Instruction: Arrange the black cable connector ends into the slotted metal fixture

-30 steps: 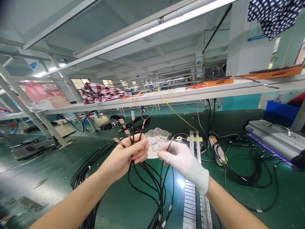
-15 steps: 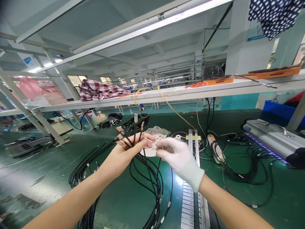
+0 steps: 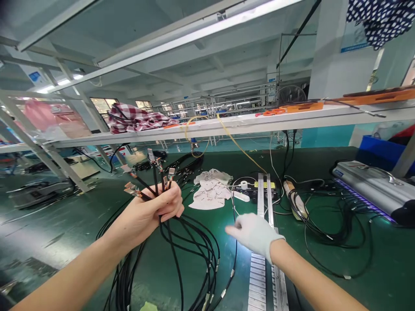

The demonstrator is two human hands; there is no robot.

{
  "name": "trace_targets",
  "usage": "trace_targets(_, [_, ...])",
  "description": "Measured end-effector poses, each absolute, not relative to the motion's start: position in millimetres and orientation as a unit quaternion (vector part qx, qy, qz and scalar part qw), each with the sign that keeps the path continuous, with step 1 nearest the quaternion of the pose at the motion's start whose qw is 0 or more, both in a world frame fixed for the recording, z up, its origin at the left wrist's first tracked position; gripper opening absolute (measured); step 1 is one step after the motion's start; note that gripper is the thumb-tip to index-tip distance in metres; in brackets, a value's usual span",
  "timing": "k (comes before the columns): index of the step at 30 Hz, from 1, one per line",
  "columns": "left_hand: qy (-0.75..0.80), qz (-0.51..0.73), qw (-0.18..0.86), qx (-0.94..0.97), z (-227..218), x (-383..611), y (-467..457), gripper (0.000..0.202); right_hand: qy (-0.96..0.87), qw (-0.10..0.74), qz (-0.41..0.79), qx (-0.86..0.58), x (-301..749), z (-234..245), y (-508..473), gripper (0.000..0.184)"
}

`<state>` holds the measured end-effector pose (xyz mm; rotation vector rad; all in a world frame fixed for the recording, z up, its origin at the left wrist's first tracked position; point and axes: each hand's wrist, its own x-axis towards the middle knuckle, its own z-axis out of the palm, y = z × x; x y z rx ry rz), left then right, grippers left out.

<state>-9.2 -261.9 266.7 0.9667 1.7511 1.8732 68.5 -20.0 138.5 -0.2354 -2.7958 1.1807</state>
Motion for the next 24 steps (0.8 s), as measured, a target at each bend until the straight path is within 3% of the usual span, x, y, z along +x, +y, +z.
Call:
trace_targets(1, [0.619,0.670,0.208,0.353,267,-10,-262,0.041,-0.917,0.041,0.385,-0.092,71,122,-19,0.037])
trace_targets(4, [0.579,0.668,0.244,0.398,273,-4,-256,0.050,-0.888,0.028,0.448,-0.100,72,91,-28,0.060])
trace_targets(6, [0.578,0.640,0.234,0.449,284,8,-254,0.047,-0.857,0.012,0.510,-0.071,69,90,-40,0.050])
trace_targets(9, [0.637,0.534,0.034,0.555,306,28,-257,0.032,-0.812,0.050,0.581,-0.014,71,119,-51,0.042])
trace_targets(11, [0.645,0.495,-0.122,0.569,317,34,-257,0.023,-0.763,0.151,0.627,0.036,78,150,-53,0.039])
trace_targets(13, [0.636,0.535,-0.161,0.533,320,33,-249,0.024,-0.732,0.225,0.639,0.076,86,183,-54,0.038])
trace_targets(15, [0.637,0.584,-0.097,0.494,317,26,-236,0.032,-0.766,0.223,0.591,0.122,92,207,-58,0.034])
trace_targets(18, [0.624,0.597,0.106,0.494,306,14,-219,0.044,-0.831,0.238,0.486,0.131,92,224,-69,0.037])
trace_targets(20, [0.575,0.599,0.227,0.510,300,9,-216,0.042,-0.836,0.250,0.477,0.108,90,225,-74,0.039])
trace_targets(22, [0.521,0.620,0.260,0.526,296,5,-218,0.038,-0.829,0.247,0.494,0.091,90,227,-73,0.035])
trace_targets(24, [0.491,0.662,0.223,0.520,297,3,-224,0.042,-0.828,0.268,0.487,0.070,93,235,-66,0.028])
